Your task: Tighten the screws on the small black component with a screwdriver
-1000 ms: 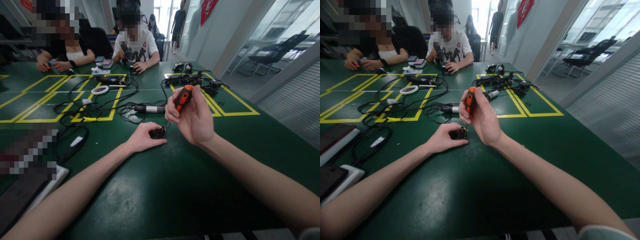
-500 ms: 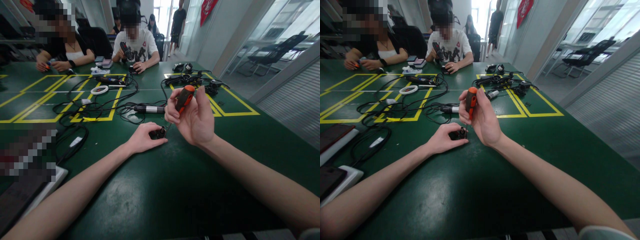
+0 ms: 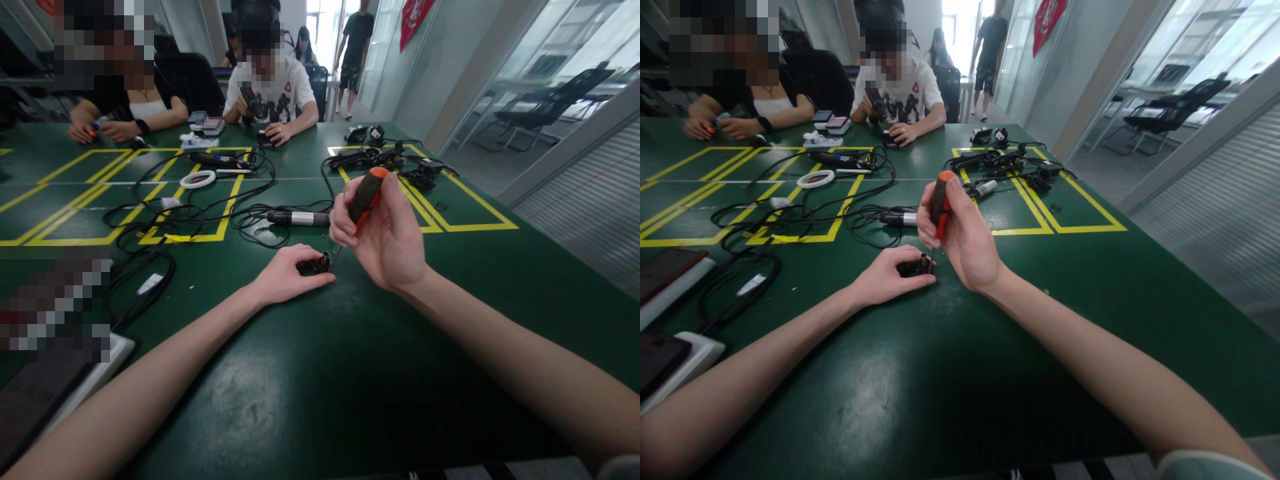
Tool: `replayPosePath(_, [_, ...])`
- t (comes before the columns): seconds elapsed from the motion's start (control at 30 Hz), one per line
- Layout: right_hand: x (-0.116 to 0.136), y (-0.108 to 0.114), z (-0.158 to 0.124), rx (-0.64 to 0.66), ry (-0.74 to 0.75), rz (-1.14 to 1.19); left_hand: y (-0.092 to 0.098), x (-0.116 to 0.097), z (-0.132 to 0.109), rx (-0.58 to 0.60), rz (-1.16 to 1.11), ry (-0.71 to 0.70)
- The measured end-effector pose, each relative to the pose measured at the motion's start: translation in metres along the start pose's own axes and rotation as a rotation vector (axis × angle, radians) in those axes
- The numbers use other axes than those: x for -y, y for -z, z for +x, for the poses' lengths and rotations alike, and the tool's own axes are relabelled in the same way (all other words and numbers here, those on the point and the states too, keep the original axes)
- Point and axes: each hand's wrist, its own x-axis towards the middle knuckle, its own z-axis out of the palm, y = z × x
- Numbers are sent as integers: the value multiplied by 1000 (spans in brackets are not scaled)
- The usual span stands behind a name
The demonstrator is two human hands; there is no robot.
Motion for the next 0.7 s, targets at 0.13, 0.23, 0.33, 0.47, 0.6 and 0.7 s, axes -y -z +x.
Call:
replayPosePath(0.13, [-1, 0, 0, 3, 2, 11, 1, 2, 0, 21, -47, 14])
replayPosePath(0.23, [-1, 0, 0, 4, 5, 8, 1, 1, 0, 22, -50, 0])
replayPosePath(0.33, [0, 0, 1, 1, -2, -3, 1, -1, -1, 9, -20, -22])
replayPosePath(0.47, [0, -1, 1, -8, -8, -15, 0, -4, -1, -10, 35, -42])
replayPosePath(0.6, [1, -2, 1, -21, -19, -27, 2, -3, -2, -33, 118, -90])
replayPosePath(0.7, [1, -2, 1, -6, -22, -25, 5, 0, -3, -25, 238, -161])
